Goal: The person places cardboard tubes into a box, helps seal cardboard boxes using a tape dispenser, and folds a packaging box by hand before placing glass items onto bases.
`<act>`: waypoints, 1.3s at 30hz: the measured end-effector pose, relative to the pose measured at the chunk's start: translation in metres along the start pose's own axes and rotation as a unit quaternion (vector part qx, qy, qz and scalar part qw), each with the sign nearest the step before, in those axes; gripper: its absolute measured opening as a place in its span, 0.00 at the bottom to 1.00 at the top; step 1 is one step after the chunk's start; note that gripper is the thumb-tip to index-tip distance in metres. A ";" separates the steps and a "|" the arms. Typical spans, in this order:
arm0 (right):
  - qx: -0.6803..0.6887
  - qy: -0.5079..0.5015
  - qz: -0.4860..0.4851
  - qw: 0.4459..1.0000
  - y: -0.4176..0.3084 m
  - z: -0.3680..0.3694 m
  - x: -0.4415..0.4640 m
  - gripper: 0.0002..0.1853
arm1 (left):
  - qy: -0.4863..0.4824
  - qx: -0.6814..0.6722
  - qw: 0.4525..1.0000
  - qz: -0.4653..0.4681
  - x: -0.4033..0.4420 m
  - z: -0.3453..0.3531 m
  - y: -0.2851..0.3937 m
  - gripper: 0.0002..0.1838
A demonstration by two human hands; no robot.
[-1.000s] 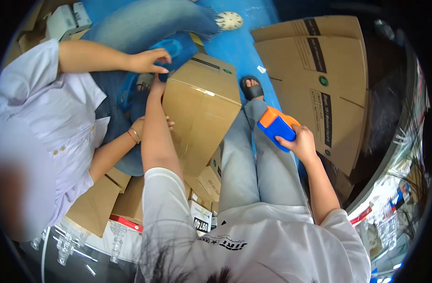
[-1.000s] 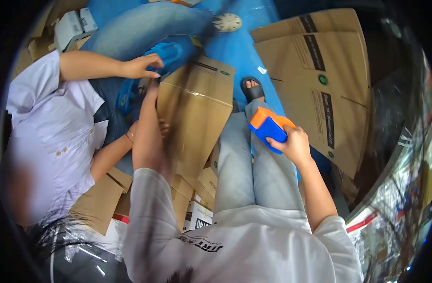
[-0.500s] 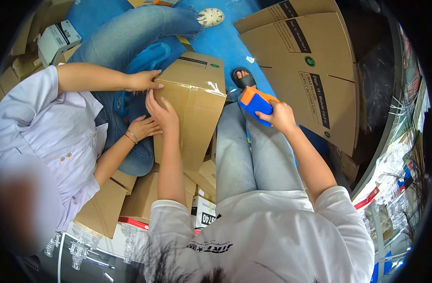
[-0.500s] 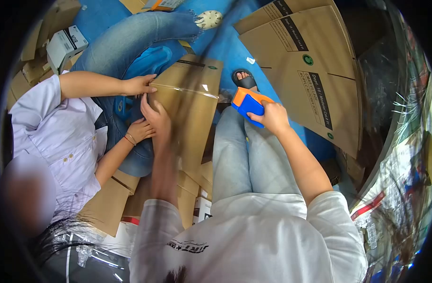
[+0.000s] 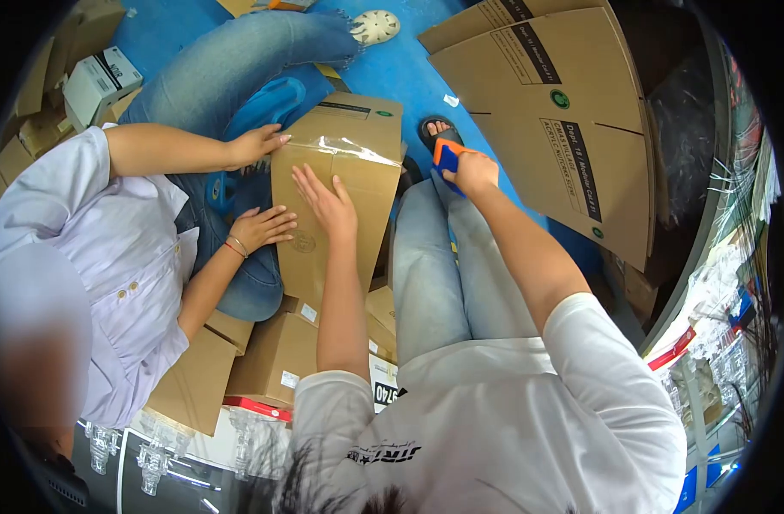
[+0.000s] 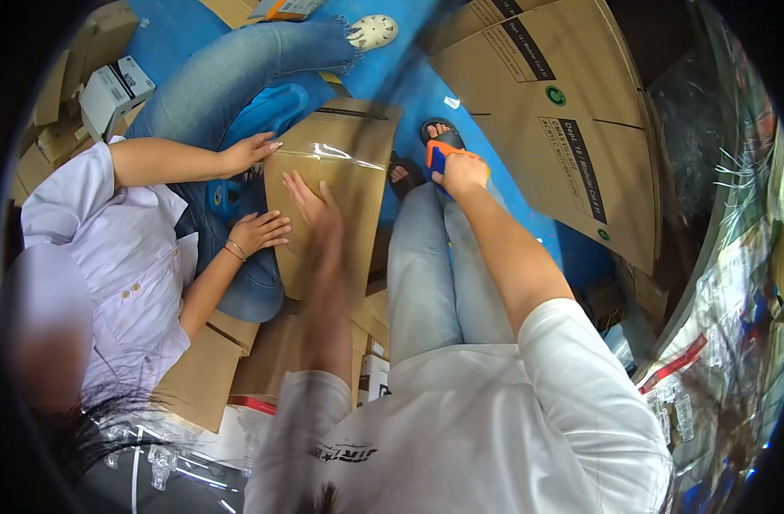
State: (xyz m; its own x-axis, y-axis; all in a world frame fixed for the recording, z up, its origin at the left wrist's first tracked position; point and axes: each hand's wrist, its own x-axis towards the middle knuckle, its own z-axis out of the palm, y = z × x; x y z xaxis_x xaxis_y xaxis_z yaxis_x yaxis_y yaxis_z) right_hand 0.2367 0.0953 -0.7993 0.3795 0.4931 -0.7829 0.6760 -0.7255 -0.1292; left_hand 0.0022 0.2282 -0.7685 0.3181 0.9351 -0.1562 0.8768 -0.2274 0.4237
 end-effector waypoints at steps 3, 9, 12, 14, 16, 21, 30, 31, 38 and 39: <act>0.028 -0.002 0.071 0.997 0.008 0.004 -0.010 0.28 | -0.013 0.021 1.000 -0.010 0.002 -0.002 0.004 0.32; 0.158 0.019 -0.024 0.987 0.046 -0.040 -0.062 0.30 | -0.003 -0.010 1.000 -0.008 0.005 -0.011 -0.002 0.32; 0.315 0.012 -0.108 0.943 0.052 -0.065 -0.113 0.27 | -0.002 -0.165 0.984 -0.063 -0.011 -0.028 0.011 0.30; 0.343 -0.017 -0.135 0.930 0.047 -0.074 -0.141 0.25 | -0.082 -0.261 0.959 -0.076 -0.034 -0.042 0.042 0.25; 0.373 -0.051 -0.156 0.913 0.041 -0.072 -0.162 0.23 | -0.246 -0.485 0.810 -0.217 -0.060 -0.056 0.071 0.21; 0.304 -0.030 -0.286 0.908 0.012 -0.027 -0.202 0.23 | -0.381 -0.599 0.644 -0.284 -0.136 -0.065 0.023 0.18; 0.307 -0.021 -0.349 0.885 -0.034 0.062 -0.286 0.23 | -0.274 -0.598 0.709 -0.255 -0.241 -0.141 -0.036 0.15; 0.309 -0.020 -0.344 0.886 -0.035 0.068 -0.296 0.23 | -0.247 -0.557 0.752 -0.250 -0.253 -0.150 -0.036 0.14; 0.243 -0.011 -0.386 0.890 -0.042 0.070 -0.327 0.23 | -0.249 -0.546 0.783 -0.165 -0.285 -0.175 -0.048 0.16; 0.230 -0.012 -0.399 0.887 -0.041 0.068 -0.329 0.23 | -0.279 -0.546 0.772 -0.166 -0.287 -0.176 -0.050 0.17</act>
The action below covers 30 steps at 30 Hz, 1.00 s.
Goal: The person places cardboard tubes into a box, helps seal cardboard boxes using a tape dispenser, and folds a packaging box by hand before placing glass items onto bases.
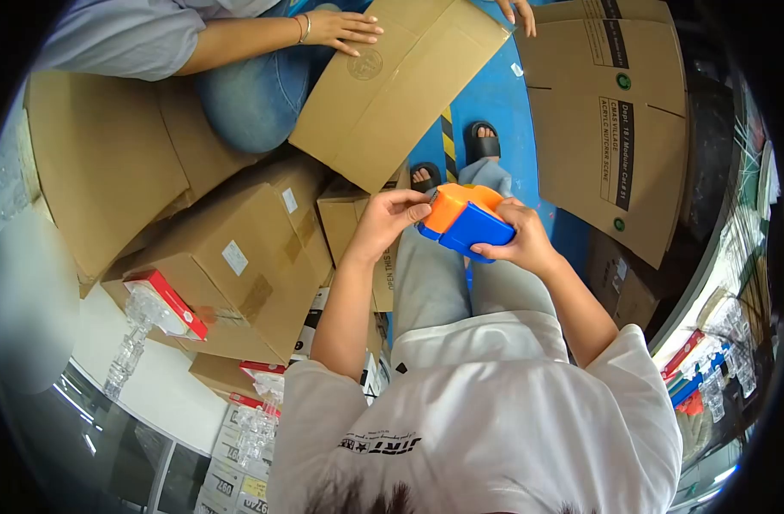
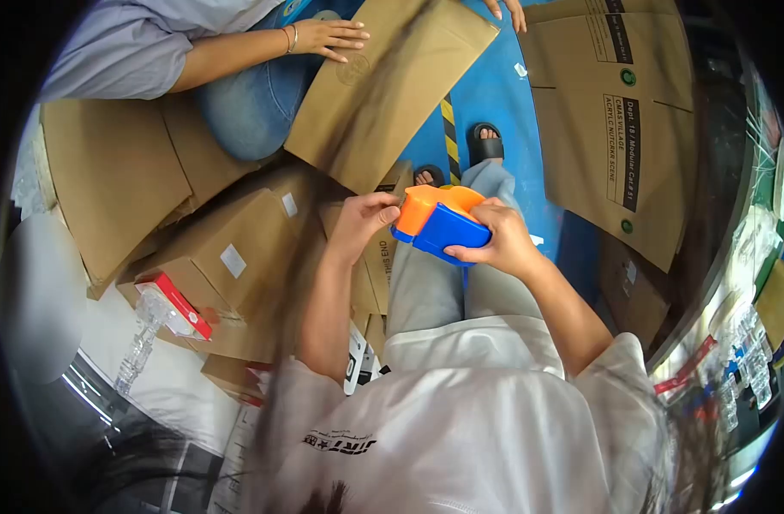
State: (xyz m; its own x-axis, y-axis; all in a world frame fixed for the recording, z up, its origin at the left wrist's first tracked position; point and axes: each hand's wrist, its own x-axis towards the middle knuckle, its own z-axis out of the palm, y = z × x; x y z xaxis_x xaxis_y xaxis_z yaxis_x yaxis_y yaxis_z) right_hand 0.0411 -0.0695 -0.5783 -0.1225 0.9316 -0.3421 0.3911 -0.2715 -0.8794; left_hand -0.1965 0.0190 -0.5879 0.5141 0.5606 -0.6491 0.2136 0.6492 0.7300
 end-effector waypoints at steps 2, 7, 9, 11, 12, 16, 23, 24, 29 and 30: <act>-0.006 -0.014 -0.009 1.000 0.000 -0.004 -0.001 0.23 | -0.014 -0.051 0.998 -0.024 0.000 -0.005 -0.012 0.16; -0.054 -0.040 -0.035 0.997 -0.007 -0.015 0.002 0.22 | 0.024 -0.144 0.985 -0.088 0.004 -0.003 -0.005 0.14; -0.071 -0.042 -0.037 0.996 -0.012 -0.016 0.002 0.23 | 0.060 -0.140 0.983 -0.100 0.006 -0.003 -0.002 0.13; -0.078 -0.029 -0.010 0.996 -0.017 -0.017 -0.001 0.23 | 0.159 -0.034 0.986 -0.029 0.009 -0.002 -0.006 0.12; -0.083 -0.021 0.004 0.996 -0.018 -0.018 -0.001 0.24 | 0.206 0.019 0.978 0.007 0.011 -0.001 -0.007 0.12; -0.102 -0.023 -0.002 0.994 -0.018 -0.020 -0.001 0.23 | 0.032 -0.059 0.998 0.015 0.008 0.002 -0.007 0.10; -0.106 -0.012 -0.034 0.994 -0.019 -0.019 -0.004 0.24 | -0.010 -0.203 0.976 -0.078 0.008 0.007 -0.018 0.08; -0.106 -0.010 -0.038 0.994 -0.019 -0.018 -0.005 0.24 | -0.008 -0.232 0.967 -0.105 0.007 0.006 -0.019 0.07; -0.101 -0.012 -0.031 0.994 -0.020 -0.009 -0.011 0.24 | 0.021 -0.163 0.982 -0.094 -0.003 0.008 -0.019 0.05; -0.113 -0.004 -0.025 0.993 -0.021 -0.006 -0.012 0.24 | 0.045 -0.128 0.989 -0.063 -0.005 0.013 -0.017 0.05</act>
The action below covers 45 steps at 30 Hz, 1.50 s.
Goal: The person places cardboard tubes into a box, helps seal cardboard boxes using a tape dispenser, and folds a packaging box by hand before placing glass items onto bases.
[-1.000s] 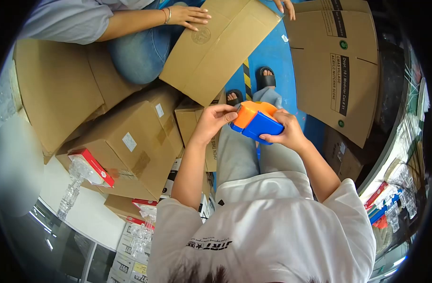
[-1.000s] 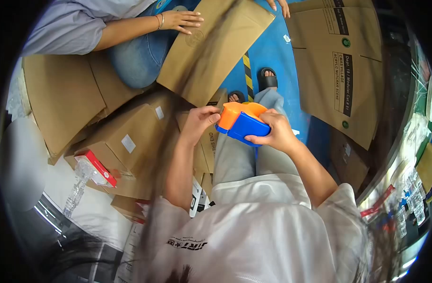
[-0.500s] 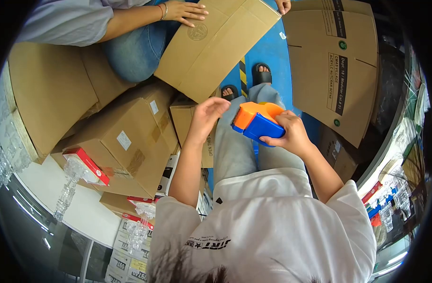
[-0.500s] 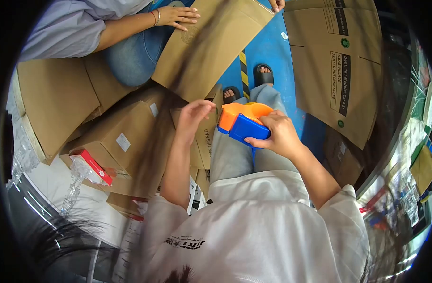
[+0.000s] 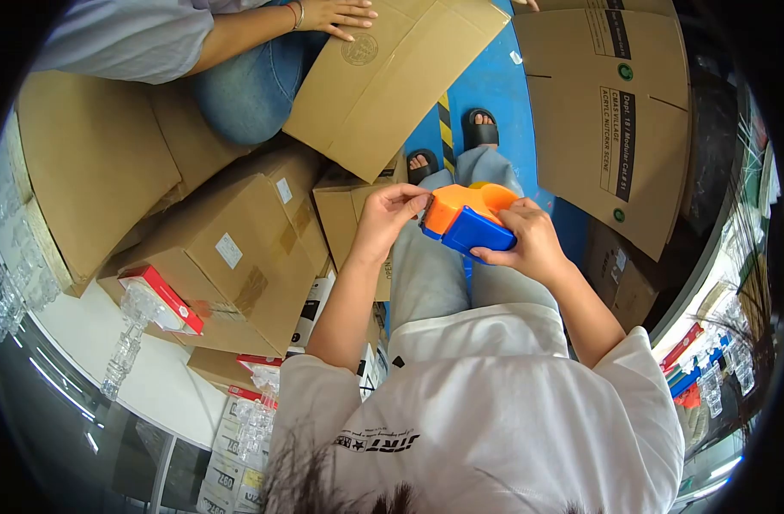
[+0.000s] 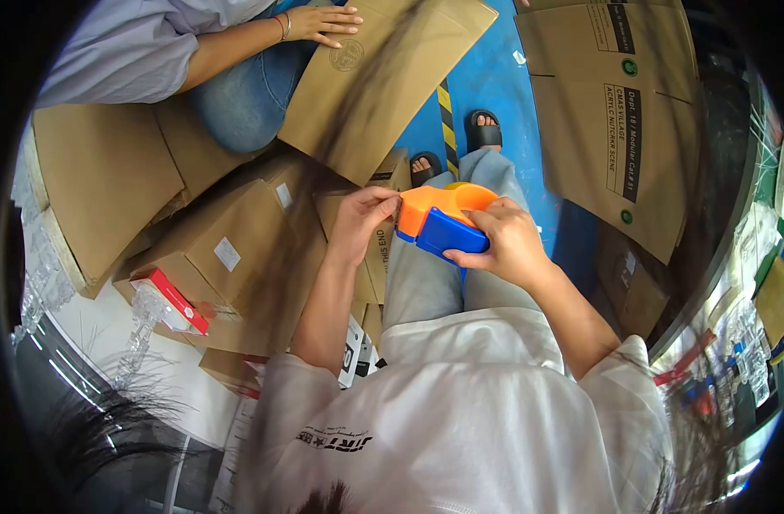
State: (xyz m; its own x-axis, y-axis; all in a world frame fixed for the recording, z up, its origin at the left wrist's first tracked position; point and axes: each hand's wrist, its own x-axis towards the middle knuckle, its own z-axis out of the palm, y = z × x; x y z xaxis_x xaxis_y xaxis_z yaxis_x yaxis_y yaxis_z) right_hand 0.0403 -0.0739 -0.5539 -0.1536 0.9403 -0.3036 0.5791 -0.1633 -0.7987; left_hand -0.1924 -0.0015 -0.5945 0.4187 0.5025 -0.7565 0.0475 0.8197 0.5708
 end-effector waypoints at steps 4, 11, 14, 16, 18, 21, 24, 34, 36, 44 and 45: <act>-0.028 0.006 0.017 0.999 -0.010 0.011 -0.004 0.24 | 0.049 0.111 0.991 0.051 -0.003 0.003 0.003 0.04; -0.011 -0.019 0.043 0.999 -0.018 0.024 -0.010 0.24 | -0.004 0.160 0.987 0.033 0.017 -0.015 -0.012 0.03; -0.001 -0.015 0.060 0.998 -0.015 0.026 -0.010 0.24 | -0.018 0.073 0.997 0.032 0.013 -0.017 -0.008 0.02; 0.002 -0.021 0.072 0.997 -0.018 0.030 -0.011 0.24 | -0.017 0.095 0.995 0.038 0.014 -0.023 -0.013 0.01; 0.009 -0.035 0.089 0.995 -0.022 0.037 -0.008 0.24 | -0.008 0.140 0.989 0.050 0.018 -0.036 -0.016 0.02; 0.056 -0.022 0.187 0.981 -0.035 0.058 -0.001 0.26 | 0.021 0.246 0.966 0.079 0.031 -0.061 -0.010 0.03; 0.088 -0.002 0.238 0.967 -0.036 0.076 -0.001 0.26 | 0.141 0.386 0.905 0.112 0.059 -0.120 0.002 0.06; 0.116 0.029 0.267 0.956 -0.031 0.155 -0.034 0.26 | 0.191 0.434 0.861 0.182 0.123 -0.254 0.048 0.06; 0.119 0.024 0.278 0.953 -0.031 0.163 -0.030 0.26 | 0.186 0.462 0.846 0.191 0.129 -0.260 0.047 0.06; 0.118 0.018 0.279 0.953 -0.040 0.182 -0.002 0.24 | 0.262 0.451 0.822 0.230 0.140 -0.293 0.040 0.06; 0.115 0.013 0.289 0.950 -0.041 0.184 -0.001 0.24 | 0.264 0.450 0.822 0.227 0.141 -0.299 0.041 0.06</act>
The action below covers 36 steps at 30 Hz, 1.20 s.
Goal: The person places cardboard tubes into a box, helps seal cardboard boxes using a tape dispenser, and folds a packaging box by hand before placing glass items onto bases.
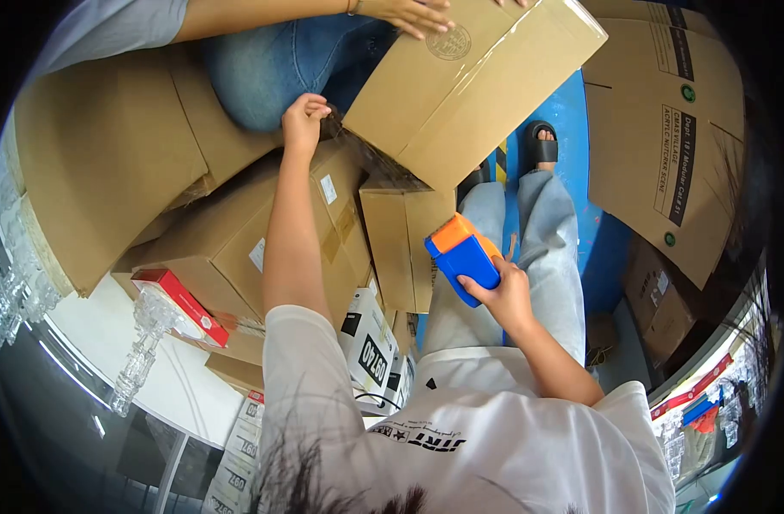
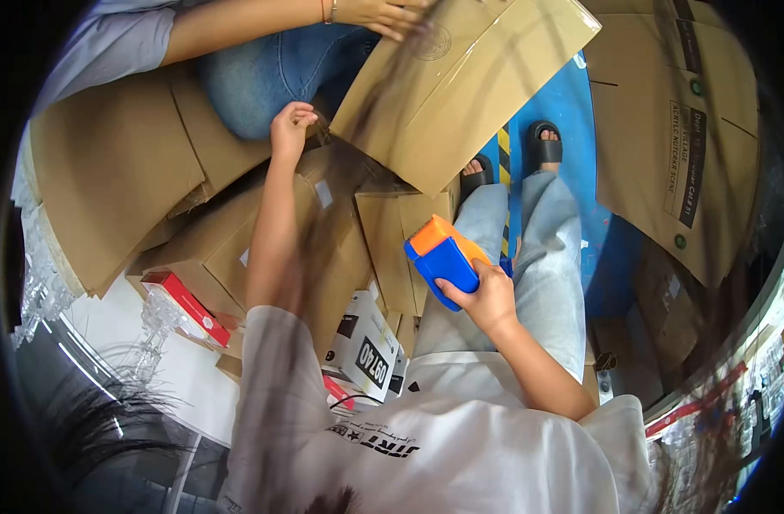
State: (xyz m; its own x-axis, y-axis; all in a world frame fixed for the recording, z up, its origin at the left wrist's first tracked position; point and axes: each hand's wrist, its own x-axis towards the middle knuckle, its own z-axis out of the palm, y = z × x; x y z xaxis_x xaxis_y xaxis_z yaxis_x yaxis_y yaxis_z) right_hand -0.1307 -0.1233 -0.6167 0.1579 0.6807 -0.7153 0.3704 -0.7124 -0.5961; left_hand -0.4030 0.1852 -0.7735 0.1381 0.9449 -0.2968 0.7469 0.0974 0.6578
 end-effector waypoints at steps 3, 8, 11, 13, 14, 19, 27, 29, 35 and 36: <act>-0.009 -0.001 0.008 1.000 -0.002 0.001 0.000 0.24 | -0.117 -0.023 0.993 -0.010 0.013 -0.002 -0.010 0.06; -0.031 0.024 -0.040 0.998 -0.010 -0.001 0.012 0.23 | -0.123 -0.107 0.986 -0.024 0.026 0.004 -0.028 0.05; -0.047 0.031 -0.058 0.997 -0.010 -0.001 0.014 0.23 | -0.106 -0.129 0.986 -0.026 0.027 0.007 -0.036 0.05; -0.054 0.027 -0.056 0.997 -0.012 0.001 0.017 0.23 | -0.101 -0.133 0.985 -0.034 0.029 0.012 -0.041 0.06; -0.056 0.027 -0.057 0.996 -0.013 0.001 0.019 0.23 | -0.099 -0.137 0.985 -0.042 0.029 0.017 -0.044 0.07; -0.067 0.026 -0.060 0.996 -0.012 -0.001 0.023 0.23 | -0.098 -0.073 0.989 -0.084 0.022 0.033 -0.030 0.15; -0.083 0.027 -0.065 0.994 0.002 -0.001 0.029 0.24 | 0.015 0.301 0.953 -0.035 -0.003 0.040 -0.057 0.23; -0.096 0.032 -0.070 0.992 0.007 0.000 0.028 0.25 | -0.002 0.262 0.962 -0.077 -0.008 0.029 -0.045 0.23; -0.089 0.019 -0.017 0.996 0.033 0.009 0.040 0.27 | -0.037 0.236 0.965 0.113 -0.046 0.046 0.025 0.35; -0.105 0.022 -0.011 0.994 0.041 0.010 0.042 0.28 | -0.074 0.245 0.961 0.103 -0.052 0.054 0.039 0.39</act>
State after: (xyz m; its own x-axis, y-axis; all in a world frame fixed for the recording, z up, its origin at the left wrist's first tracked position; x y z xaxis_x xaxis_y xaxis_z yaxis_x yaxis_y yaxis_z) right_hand -0.1180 -0.1252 -0.6744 0.1866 0.7061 -0.6831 0.5566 -0.6489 -0.5187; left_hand -0.3463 0.1228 -0.7698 0.3799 0.8699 -0.3146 0.9056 -0.2805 0.3180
